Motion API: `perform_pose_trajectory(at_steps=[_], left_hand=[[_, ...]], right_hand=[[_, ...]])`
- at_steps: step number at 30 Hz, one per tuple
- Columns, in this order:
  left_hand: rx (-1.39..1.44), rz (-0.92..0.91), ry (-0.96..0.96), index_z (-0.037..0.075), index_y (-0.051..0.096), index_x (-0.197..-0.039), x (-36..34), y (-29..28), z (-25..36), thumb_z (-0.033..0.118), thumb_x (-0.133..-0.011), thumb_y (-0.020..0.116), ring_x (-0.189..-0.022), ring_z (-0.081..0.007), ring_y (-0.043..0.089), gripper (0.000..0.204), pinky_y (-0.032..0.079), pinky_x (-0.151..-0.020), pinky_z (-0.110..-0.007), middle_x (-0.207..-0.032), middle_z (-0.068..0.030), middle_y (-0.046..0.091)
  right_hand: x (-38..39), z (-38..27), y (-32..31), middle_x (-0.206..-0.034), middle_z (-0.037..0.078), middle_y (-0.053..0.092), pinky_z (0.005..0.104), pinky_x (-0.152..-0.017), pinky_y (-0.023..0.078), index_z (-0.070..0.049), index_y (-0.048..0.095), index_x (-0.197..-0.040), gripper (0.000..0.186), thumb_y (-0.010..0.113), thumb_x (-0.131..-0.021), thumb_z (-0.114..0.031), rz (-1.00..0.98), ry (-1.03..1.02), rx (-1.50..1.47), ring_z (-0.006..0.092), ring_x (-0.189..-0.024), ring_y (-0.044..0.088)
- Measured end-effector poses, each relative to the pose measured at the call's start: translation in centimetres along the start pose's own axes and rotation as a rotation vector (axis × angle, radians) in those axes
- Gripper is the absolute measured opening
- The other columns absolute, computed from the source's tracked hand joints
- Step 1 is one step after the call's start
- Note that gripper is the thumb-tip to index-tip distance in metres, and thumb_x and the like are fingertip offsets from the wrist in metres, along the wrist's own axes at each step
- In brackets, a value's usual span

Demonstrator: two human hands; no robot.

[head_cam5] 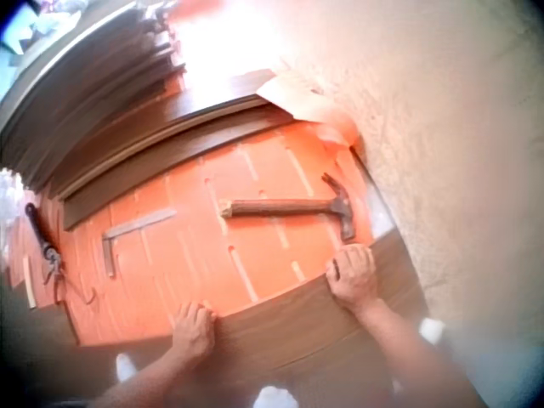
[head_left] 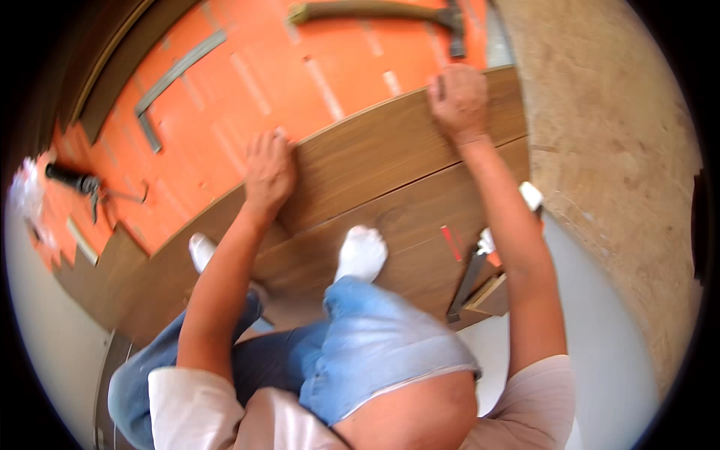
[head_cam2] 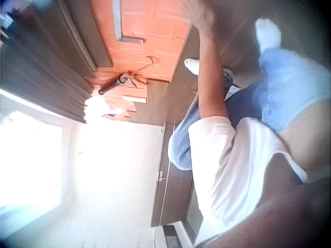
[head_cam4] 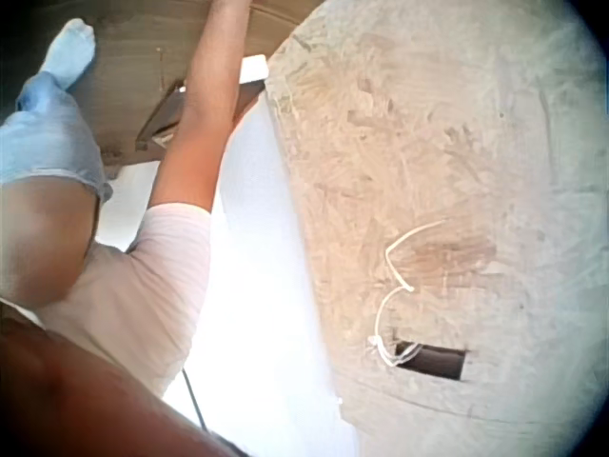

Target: The person installs wooden floorboards by applying glue with a bottle and a caulking gun, fitting the boards together, and tapping them into place using a hammer and a block.

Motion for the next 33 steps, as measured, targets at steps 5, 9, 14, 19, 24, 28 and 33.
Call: perform_pose_trajectory(at_steps=[5, 9, 14, 19, 24, 28, 33], left_hand=[[-0.051, 0.017, 0.004, 0.004, 0.060, -0.098, -0.2, -0.2, 0.3, 0.007, -0.101, 0.060, -0.092, -0.0340, 0.055, 0.004, 0.043, -0.086, -0.046, -0.096, -0.0152, 0.057], [-0.069, -0.020, -0.024, 0.004, 0.062, -0.103, 0.1, -0.4, 0.6, 0.010, -0.102, 0.062, -0.095, -0.0325, 0.057, 0.006, 0.043, -0.087, -0.045, -0.099, -0.0143, 0.059], [-0.075, 0.052, -0.110, 0.005, 0.065, -0.118, 2.1, -1.7, 1.3, 0.012, -0.101, 0.064, -0.107, -0.0336, 0.058, 0.018, 0.044, -0.097, -0.045, -0.114, -0.0133, 0.061], [-0.099, 0.091, -0.192, 0.005, 0.065, -0.121, 3.4, -2.1, 0.7, 0.013, -0.100, 0.065, -0.113, -0.0336, 0.057, 0.022, 0.043, -0.100, -0.046, -0.119, -0.0130, 0.061], [-0.118, 0.091, -0.153, 0.007, 0.066, -0.114, 3.6, -1.4, -0.4, 0.012, -0.098, 0.066, -0.110, -0.0318, 0.058, 0.016, 0.043, -0.097, -0.046, -0.116, -0.0119, 0.062], [-0.160, 0.139, -0.157, 0.009, 0.065, -0.105, 2.5, -2.3, -2.4, 0.013, -0.096, 0.068, -0.102, -0.0286, 0.059, 0.010, 0.043, -0.090, -0.044, -0.109, -0.0083, 0.063], [-0.190, 0.196, -0.234, 0.010, 0.064, -0.097, 3.2, -5.7, -7.1, 0.015, -0.094, 0.072, -0.092, -0.0276, 0.059, 0.010, 0.043, -0.083, -0.043, -0.096, -0.0066, 0.062]], right_hand=[[-0.2, 0.3, -0.1, -0.095, 0.010, 0.062, 0.0449, -0.091, 0.049, -0.010, 0.061, -0.088, 0.017, 0.071, -0.090, -0.023, 0.075, 0.042, -0.093, 0.0302, -0.098, 0.061], [0.1, 0.4, -0.2, -0.096, 0.009, 0.063, 0.0447, -0.092, 0.049, -0.010, 0.062, -0.090, 0.015, 0.073, -0.089, -0.021, 0.109, 0.046, -0.125, 0.0295, -0.099, 0.062], [0.0, 0.4, -0.1, -0.097, 0.009, 0.064, 0.0448, -0.093, 0.049, -0.010, 0.063, -0.090, 0.015, 0.072, -0.089, -0.021, 0.095, 0.057, -0.129, 0.0299, -0.101, 0.061], [0.2, 0.2, -0.5, -0.098, 0.009, 0.064, 0.0454, -0.093, 0.049, -0.009, 0.063, -0.091, 0.015, 0.071, -0.090, -0.021, 0.091, 0.043, -0.089, 0.0310, -0.102, 0.061], [0.0, 0.0, -0.4, -0.102, 0.010, 0.065, 0.0459, -0.095, 0.049, -0.008, 0.064, -0.094, 0.013, 0.070, -0.091, -0.020, 0.061, -0.024, -0.066, 0.0307, -0.104, 0.061], [0.6, -2.9, -1.2, -0.117, 0.011, 0.067, 0.0455, -0.101, 0.049, -0.006, 0.069, -0.111, 0.023, 0.073, -0.090, -0.016, -0.046, -0.179, -0.142, 0.0309, -0.115, 0.062], [2.5, -4.7, -5.6, -0.146, 0.014, 0.060, 0.0476, -0.117, 0.044, -0.002, 0.063, -0.136, 0.048, 0.073, -0.089, -0.008, -0.409, -0.566, -0.246, 0.0323, -0.138, 0.055]])
Point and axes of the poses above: each hand's wrist, its own x-axis away from the middle knuckle, its own y-axis out of the palm, z = x × y, the point moved 6 cm from there along -x, towards the middle knuckle
